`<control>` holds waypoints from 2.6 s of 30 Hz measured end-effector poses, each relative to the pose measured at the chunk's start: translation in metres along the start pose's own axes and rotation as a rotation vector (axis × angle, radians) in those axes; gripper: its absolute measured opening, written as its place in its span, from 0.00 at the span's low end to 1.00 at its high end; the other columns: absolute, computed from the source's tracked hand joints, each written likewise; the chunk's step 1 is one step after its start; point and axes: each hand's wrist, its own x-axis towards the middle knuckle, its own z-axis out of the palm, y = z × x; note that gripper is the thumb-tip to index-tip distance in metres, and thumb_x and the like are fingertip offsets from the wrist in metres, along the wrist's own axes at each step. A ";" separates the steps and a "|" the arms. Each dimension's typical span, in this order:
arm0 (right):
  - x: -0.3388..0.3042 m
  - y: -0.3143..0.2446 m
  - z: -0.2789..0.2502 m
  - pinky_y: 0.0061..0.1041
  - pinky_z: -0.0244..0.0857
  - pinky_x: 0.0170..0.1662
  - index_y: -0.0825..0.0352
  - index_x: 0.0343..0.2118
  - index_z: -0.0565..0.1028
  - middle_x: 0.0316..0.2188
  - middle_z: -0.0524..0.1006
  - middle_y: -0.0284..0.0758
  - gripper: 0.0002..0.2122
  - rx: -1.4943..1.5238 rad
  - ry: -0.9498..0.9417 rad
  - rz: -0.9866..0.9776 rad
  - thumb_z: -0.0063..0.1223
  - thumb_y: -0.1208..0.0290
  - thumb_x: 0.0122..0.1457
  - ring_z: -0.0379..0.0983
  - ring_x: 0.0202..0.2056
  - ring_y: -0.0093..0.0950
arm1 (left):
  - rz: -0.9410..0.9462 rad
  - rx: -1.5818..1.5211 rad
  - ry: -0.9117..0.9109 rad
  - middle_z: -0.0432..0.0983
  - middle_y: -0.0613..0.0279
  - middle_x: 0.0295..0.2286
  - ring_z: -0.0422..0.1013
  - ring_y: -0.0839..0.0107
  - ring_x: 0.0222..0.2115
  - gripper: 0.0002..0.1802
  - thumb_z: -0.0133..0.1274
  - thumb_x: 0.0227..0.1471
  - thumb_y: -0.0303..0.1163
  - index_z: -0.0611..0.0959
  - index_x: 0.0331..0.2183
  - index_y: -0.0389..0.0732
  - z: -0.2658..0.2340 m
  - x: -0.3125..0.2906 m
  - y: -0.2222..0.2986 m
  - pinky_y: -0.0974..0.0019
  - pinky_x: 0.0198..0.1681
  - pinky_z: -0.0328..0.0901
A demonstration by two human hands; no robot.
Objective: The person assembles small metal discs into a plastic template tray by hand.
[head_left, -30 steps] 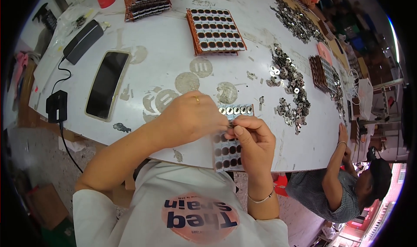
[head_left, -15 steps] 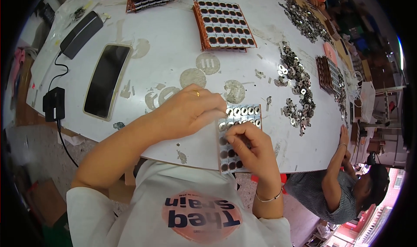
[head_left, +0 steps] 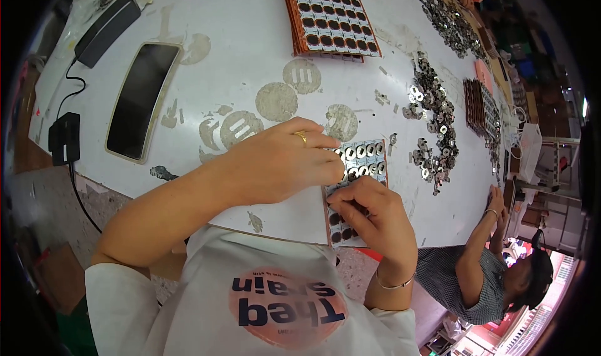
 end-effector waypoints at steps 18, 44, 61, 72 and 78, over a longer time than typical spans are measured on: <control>-0.006 0.001 0.023 0.30 0.73 0.34 0.65 0.44 0.82 0.33 0.78 0.36 0.12 0.071 0.216 0.197 0.70 0.76 0.57 0.78 0.29 0.29 | -0.158 0.014 -0.066 0.82 0.57 0.50 0.79 0.60 0.50 0.19 0.57 0.56 0.24 0.81 0.51 0.42 0.003 0.005 0.010 0.51 0.61 0.69; -0.014 0.007 0.036 0.39 0.71 0.39 0.69 0.41 0.76 0.37 0.76 0.43 0.11 -0.303 0.251 -0.168 0.66 0.71 0.61 0.75 0.40 0.45 | -0.123 0.134 -0.018 0.86 0.60 0.47 0.80 0.64 0.53 0.18 0.60 0.59 0.25 0.83 0.51 0.44 0.007 0.002 0.014 0.51 0.65 0.67; -0.018 0.017 0.010 0.22 0.74 0.36 0.69 0.42 0.84 0.35 0.83 0.35 0.05 0.621 0.345 0.119 0.63 0.79 0.64 0.81 0.32 0.22 | -0.206 0.303 -0.037 0.81 0.63 0.53 0.74 0.63 0.58 0.20 0.69 0.56 0.38 0.85 0.49 0.44 -0.006 -0.006 0.073 0.52 0.62 0.66; -0.010 0.017 0.007 0.21 0.67 0.30 0.67 0.41 0.84 0.30 0.78 0.31 0.07 0.024 0.180 -0.026 0.64 0.84 0.61 0.73 0.25 0.18 | -0.250 0.276 -0.096 0.75 0.52 0.58 0.64 0.54 0.67 0.31 0.69 0.48 0.59 0.85 0.43 0.43 0.015 -0.021 0.085 0.42 0.70 0.56; -0.015 0.006 0.011 0.34 0.74 0.38 0.66 0.43 0.79 0.38 0.78 0.41 0.09 -0.039 0.200 0.056 0.65 0.77 0.60 0.79 0.34 0.39 | -0.252 0.231 -0.145 0.74 0.42 0.58 0.62 0.48 0.68 0.38 0.67 0.48 0.64 0.84 0.43 0.36 0.020 -0.023 0.090 0.42 0.71 0.56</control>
